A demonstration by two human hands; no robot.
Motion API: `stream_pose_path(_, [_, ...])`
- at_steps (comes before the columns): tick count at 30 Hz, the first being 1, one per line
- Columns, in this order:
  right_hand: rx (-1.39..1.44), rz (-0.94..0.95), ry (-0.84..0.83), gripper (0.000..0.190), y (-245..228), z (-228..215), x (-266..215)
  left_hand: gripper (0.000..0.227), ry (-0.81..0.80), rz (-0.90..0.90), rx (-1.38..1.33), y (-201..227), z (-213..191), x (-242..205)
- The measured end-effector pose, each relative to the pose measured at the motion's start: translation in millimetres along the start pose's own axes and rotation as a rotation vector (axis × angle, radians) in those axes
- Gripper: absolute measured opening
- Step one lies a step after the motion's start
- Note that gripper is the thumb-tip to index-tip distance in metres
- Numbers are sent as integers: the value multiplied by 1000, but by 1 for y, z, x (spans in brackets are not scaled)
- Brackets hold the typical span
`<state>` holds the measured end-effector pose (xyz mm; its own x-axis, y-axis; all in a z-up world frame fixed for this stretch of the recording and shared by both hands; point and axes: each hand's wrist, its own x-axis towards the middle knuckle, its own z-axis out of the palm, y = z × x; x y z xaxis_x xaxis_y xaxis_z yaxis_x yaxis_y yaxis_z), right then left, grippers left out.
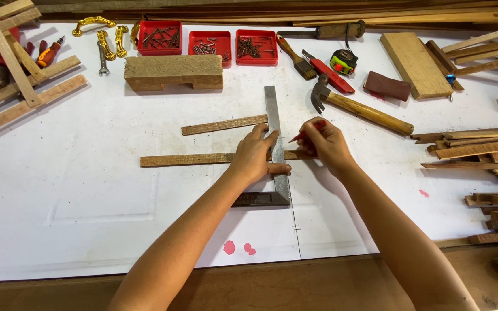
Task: Sanding and measuring wood pieces for furniture construction.
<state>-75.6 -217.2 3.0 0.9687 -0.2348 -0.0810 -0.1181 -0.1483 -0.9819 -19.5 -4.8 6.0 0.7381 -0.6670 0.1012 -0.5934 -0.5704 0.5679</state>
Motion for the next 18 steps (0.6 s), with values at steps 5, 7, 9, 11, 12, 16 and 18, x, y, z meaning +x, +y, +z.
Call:
stream_pose_path(5, [94,-49,14,38,-2,-10,-1,59,-39,85,122,-19,2,17])
stream_pose_path(7, [39,-73,35,44,8,-12,2,60,-24,160,270,-16,-6,20])
stream_pose_path(9, [122,-312,-62,43,13,-12,7,35,-69,294,475,-11,-17,22])
stream_pose_path(11, [65,-195,-54,36,3,-2,2,30,-107,307,523,-5,-27,25])
stream_pose_path(12, [12,-73,-47,30,-1,4,-1,25,-150,318,570,-2,-31,26])
stream_pose_path(16, [-247,-85,-144,31,-24,30,-22,28,-77,434,647,-36,-11,46])
stream_pose_path(18, [-747,-81,-78,46,-45,44,-35,31,9,501,653,-57,-5,51])
